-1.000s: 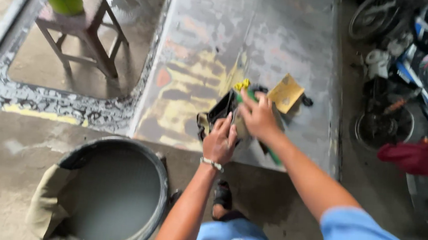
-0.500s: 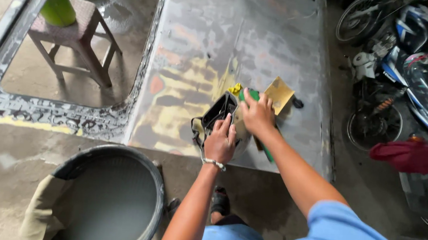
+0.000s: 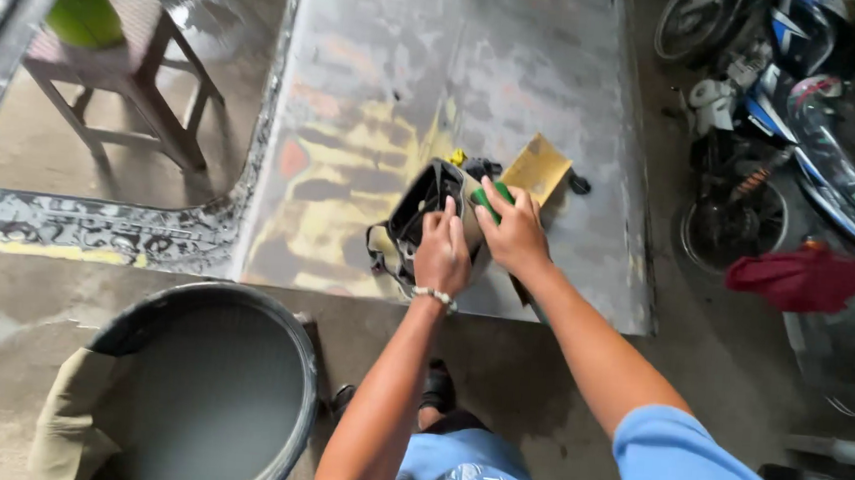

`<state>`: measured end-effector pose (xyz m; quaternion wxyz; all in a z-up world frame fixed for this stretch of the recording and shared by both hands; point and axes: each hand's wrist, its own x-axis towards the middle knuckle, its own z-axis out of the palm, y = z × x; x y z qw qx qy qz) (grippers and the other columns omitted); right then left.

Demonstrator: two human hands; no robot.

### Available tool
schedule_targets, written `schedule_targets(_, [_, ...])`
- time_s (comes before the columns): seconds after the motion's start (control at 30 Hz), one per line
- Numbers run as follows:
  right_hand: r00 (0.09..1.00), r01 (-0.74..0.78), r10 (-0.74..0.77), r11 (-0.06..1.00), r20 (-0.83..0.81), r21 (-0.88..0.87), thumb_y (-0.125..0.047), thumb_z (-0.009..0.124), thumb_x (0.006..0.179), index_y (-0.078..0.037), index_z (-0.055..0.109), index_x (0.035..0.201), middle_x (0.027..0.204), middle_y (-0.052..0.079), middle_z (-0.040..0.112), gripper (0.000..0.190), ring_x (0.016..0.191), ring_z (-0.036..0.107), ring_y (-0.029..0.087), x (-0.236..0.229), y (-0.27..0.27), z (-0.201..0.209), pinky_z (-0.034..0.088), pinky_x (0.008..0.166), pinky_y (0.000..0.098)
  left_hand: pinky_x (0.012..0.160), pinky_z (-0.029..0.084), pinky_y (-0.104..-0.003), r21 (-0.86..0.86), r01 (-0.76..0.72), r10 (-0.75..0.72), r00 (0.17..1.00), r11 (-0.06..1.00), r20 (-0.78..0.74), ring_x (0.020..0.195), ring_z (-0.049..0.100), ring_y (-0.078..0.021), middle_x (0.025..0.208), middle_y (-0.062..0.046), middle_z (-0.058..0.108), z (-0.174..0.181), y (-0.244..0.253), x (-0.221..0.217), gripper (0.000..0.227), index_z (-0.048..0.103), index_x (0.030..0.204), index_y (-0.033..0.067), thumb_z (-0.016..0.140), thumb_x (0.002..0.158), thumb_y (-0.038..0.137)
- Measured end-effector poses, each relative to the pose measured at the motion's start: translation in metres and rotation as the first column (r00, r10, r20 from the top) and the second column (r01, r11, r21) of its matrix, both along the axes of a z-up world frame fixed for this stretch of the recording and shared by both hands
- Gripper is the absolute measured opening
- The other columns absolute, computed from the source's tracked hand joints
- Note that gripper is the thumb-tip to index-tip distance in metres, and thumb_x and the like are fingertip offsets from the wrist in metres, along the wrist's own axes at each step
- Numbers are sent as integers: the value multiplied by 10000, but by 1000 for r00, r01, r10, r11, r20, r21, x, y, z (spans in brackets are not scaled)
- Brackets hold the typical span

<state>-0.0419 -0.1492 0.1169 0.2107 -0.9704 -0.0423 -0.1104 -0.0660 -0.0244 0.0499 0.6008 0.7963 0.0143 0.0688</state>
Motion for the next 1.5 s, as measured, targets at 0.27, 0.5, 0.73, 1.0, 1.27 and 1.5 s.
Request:
schedule_targets(0.27, [998, -5, 9, 998, 68, -57, -344, 704, 909, -234, 661, 1405, 1328, 226, 565, 510, 1221, 516, 417, -14, 15, 0, 422, 1071, 486, 895, 537, -449, -138, 8, 15, 986, 990, 167, 1068, 641, -382, 1242, -190, 592, -20, -3, -3, 488, 487, 1513, 48, 454, 1077, 264])
schedule_targets(0.5, [992, 8, -4, 1000, 126, -29, -291, 734, 881, -224, 658, 1410, 1346, 237, 549, 538, 1197, 512, 414, -22, 16, -3, 424, 1058, 472, 812, 542, -466, -15, 213, -213, 976, 977, 43, 1051, 635, -411, 1418, -188, 437, 6, 13, -7, 887, 181, 1604, 57, 658, 885, 263])
schedule_targets(0.73, [993, 25, -33, 997, 113, 70, -310, 738, 907, -239, 661, 1415, 1326, 217, 561, 519, 1225, 532, 402, 10, 7, 0, 426, 1086, 470, 917, 555, -454, -21, 135, -122, 945, 991, 302, 1188, 616, -436, 1491, -216, 419, -13, 7, -6, 749, 302, 1602, 44, 635, 958, 235])
schedule_targets(1.0, [975, -19, 19, 1000, 222, -1, -292, 730, 935, -219, 680, 1404, 1347, 240, 559, 478, 1230, 529, 426, 24, 11, -11, 435, 1078, 490, 919, 545, -433, -14, 90, -86, 980, 996, 181, 1191, 637, -382, 1464, -174, 562, -3, 30, -7, 509, 506, 1490, 67, 420, 1032, 271])
schedule_targets(1.27, [981, -74, 87, 994, 171, -82, -313, 740, 903, -239, 677, 1384, 1329, 244, 558, 491, 1194, 522, 428, 27, 21, 8, 430, 1053, 511, 1043, 511, -424, -65, 24, -5, 958, 998, 288, 1242, 634, -373, 1358, -197, 653, -18, 20, 10, 413, 640, 1338, 32, 404, 1086, 259])
schedule_targets(1.5, [955, -143, 168, 983, 245, -119, -326, 746, 878, -244, 685, 1362, 1351, 217, 569, 495, 1228, 523, 417, 9, 30, -8, 414, 1091, 495, 1055, 506, -410, -92, 6, 18, 965, 996, 260, 1222, 657, -355, 1322, -170, 683, -15, 25, 34, 402, 678, 1284, 28, 405, 1084, 244])
